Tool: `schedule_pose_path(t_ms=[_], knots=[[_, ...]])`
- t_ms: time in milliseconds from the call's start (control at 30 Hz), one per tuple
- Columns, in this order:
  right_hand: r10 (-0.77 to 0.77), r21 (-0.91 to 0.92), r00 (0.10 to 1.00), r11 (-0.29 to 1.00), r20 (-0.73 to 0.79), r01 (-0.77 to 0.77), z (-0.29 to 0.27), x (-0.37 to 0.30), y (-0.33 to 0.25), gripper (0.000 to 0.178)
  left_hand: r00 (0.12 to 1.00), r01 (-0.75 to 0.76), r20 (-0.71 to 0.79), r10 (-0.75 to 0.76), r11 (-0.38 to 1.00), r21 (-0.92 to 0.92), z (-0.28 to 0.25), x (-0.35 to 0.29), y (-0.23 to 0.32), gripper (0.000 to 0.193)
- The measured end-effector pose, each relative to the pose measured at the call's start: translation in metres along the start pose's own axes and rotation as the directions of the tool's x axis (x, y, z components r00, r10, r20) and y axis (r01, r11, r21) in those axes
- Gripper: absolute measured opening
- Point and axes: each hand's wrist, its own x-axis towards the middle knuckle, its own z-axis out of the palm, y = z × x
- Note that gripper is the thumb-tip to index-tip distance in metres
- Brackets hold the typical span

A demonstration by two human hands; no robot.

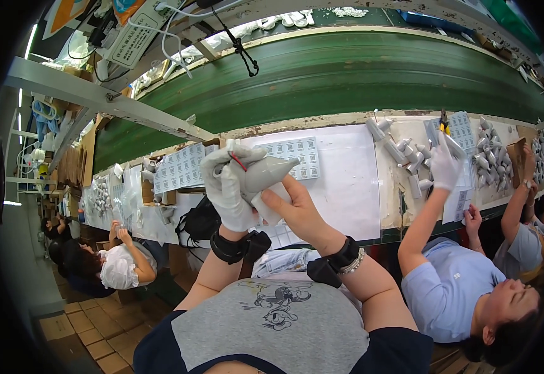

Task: The person wipes a gray plastic component with a white pad, peels a sticker from a sheet, and applies it to the component before wiping it again and placing it into a tray.

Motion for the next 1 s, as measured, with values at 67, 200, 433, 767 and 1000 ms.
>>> schedule_pose_path(t_ms=[67,200,433,767,1000], knots=[[-0.082,-0.056,0.996,0.995,-0.021,0.081,0.001,0.003,0.004,0.039,1.0,0.005,-0.024,-0.006,1.0,-0.029,0.003,-0.002,0.0,0.027],[-0.239,-0.195,0.969,0.955,-0.061,0.224,0.003,0.005,0.003,0.037,0.995,0.027,-0.098,-0.035,0.996,-0.08,0.006,-0.003,0.0,0.025],[-0.385,-0.538,0.923,0.774,0.021,0.335,-0.006,0.013,-0.004,0.043,0.926,0.115,-0.359,-0.115,0.993,-0.02,0.006,0.005,-0.007,0.009],[-0.671,-0.687,0.741,0.541,-0.006,0.485,0.004,0.011,0.013,0.036,0.956,0.174,-0.029,-0.293,0.642,-0.747,0.0,0.011,-0.008,0.011],[-0.789,-0.678,0.615,0.465,-0.025,0.569,0.007,0.016,0.015,0.022,0.993,0.095,0.024,-0.113,0.687,-0.721,0.016,0.011,-0.008,0.013]])
